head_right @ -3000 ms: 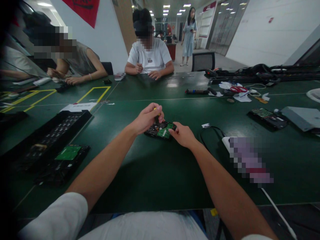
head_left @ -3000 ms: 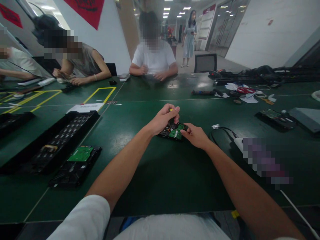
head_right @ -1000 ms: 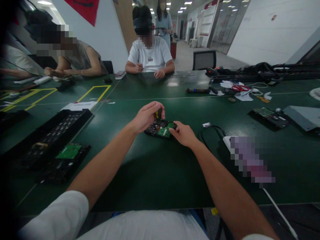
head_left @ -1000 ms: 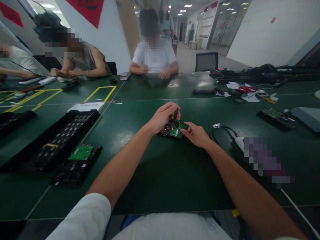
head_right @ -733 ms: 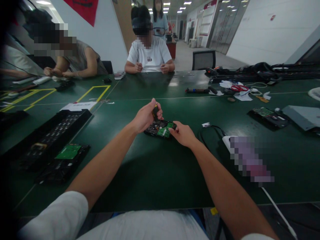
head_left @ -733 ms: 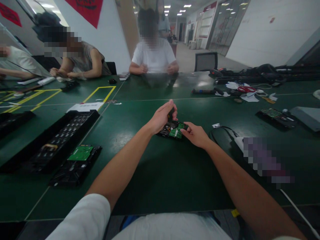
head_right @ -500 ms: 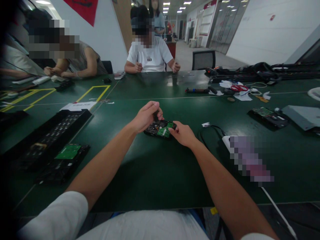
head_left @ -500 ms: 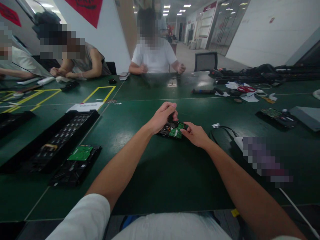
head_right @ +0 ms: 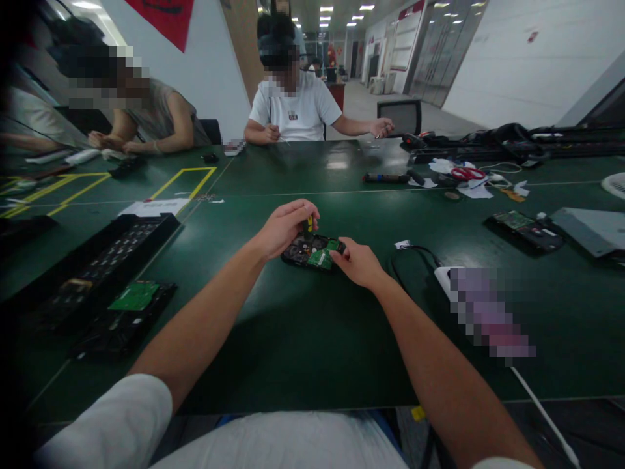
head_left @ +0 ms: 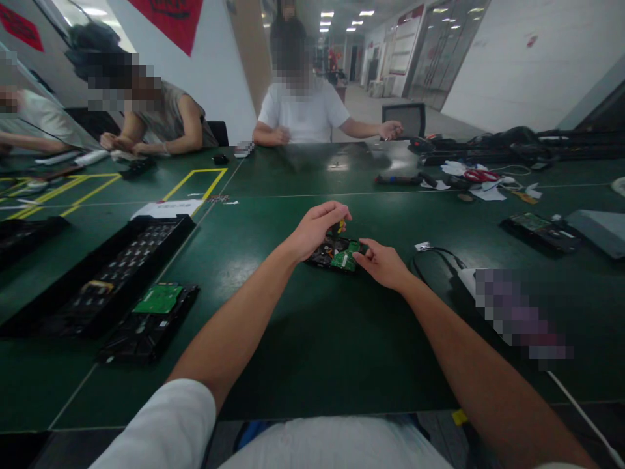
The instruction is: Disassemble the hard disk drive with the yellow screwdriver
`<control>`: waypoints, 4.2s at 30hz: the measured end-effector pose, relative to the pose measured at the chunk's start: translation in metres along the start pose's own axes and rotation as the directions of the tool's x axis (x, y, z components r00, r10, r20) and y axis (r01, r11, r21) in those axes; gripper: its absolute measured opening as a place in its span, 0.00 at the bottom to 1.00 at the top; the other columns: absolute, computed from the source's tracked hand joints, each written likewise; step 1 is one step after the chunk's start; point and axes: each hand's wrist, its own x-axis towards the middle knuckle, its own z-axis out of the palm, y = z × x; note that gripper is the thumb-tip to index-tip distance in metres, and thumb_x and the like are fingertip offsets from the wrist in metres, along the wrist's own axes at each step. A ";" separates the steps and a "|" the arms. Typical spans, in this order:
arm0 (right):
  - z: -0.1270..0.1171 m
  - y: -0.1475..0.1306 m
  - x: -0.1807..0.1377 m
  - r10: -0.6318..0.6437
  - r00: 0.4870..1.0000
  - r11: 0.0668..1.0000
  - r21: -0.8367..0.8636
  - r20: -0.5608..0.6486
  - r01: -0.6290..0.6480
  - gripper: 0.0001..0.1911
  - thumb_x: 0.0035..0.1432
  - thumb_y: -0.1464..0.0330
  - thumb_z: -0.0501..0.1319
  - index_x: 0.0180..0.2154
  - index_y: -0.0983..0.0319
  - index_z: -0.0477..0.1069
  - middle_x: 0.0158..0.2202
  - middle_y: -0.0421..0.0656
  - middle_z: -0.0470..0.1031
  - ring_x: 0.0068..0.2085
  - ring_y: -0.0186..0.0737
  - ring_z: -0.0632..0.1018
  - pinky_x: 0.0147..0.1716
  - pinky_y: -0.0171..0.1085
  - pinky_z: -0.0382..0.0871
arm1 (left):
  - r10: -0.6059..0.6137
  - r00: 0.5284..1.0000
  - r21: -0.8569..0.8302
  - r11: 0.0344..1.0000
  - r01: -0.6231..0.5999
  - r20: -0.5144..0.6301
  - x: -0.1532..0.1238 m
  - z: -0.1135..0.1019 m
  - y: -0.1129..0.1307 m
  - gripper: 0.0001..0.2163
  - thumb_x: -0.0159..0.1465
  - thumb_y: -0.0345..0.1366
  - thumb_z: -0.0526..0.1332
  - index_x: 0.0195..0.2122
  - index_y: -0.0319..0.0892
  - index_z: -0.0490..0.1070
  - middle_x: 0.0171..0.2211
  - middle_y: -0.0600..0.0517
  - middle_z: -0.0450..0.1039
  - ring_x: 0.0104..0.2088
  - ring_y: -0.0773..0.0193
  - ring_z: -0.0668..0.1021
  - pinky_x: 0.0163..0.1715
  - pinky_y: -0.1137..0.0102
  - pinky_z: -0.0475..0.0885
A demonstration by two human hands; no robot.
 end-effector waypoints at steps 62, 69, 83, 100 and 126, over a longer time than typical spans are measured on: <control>0.004 0.005 0.001 -0.009 1.000 1.000 0.002 -0.008 0.009 0.27 0.70 0.56 0.60 0.64 0.62 0.66 0.34 0.43 0.80 0.33 0.41 0.79 0.32 0.35 0.66 | -0.056 0.998 -0.168 0.985 0.051 -0.028 0.002 0.007 -0.004 0.18 0.71 0.52 0.56 0.35 0.42 0.68 0.26 0.54 0.68 0.27 0.68 0.73 0.36 0.69 0.73; 0.002 0.004 0.001 -0.012 1.000 1.000 -0.002 -0.004 0.012 0.28 0.70 0.56 0.60 0.64 0.63 0.66 0.34 0.42 0.80 0.33 0.40 0.79 0.32 0.35 0.65 | 0.008 1.000 0.013 1.000 -0.008 -0.018 -0.001 0.006 -0.007 0.15 0.67 0.49 0.65 0.39 0.43 0.64 0.27 0.57 0.67 0.28 0.70 0.72 0.38 0.69 0.72; 0.000 0.001 0.000 -0.019 1.000 1.000 0.003 -0.004 0.019 0.27 0.70 0.57 0.60 0.64 0.63 0.66 0.35 0.43 0.81 0.33 0.40 0.79 0.32 0.35 0.65 | 0.010 0.997 0.036 0.999 -0.012 0.074 -0.002 0.006 -0.007 0.18 0.70 0.54 0.58 0.39 0.42 0.65 0.33 0.53 0.73 0.34 0.67 0.76 0.41 0.67 0.71; 0.002 0.003 0.000 -0.017 1.000 1.000 0.000 -0.014 0.017 0.28 0.70 0.57 0.60 0.64 0.62 0.66 0.33 0.42 0.80 0.33 0.41 0.79 0.32 0.36 0.66 | 0.059 0.996 -0.030 0.998 -0.057 0.069 0.001 0.003 -0.006 0.12 0.70 0.47 0.59 0.42 0.42 0.69 0.32 0.52 0.73 0.34 0.65 0.76 0.40 0.68 0.70; 0.001 0.003 0.000 -0.014 1.000 1.000 0.003 -0.003 0.014 0.27 0.70 0.56 0.60 0.64 0.63 0.66 0.35 0.43 0.80 0.33 0.40 0.79 0.33 0.35 0.65 | -0.003 0.999 0.036 0.999 0.005 -0.044 0.000 0.005 -0.007 0.15 0.70 0.50 0.60 0.39 0.44 0.61 0.30 0.56 0.72 0.32 0.67 0.75 0.39 0.69 0.69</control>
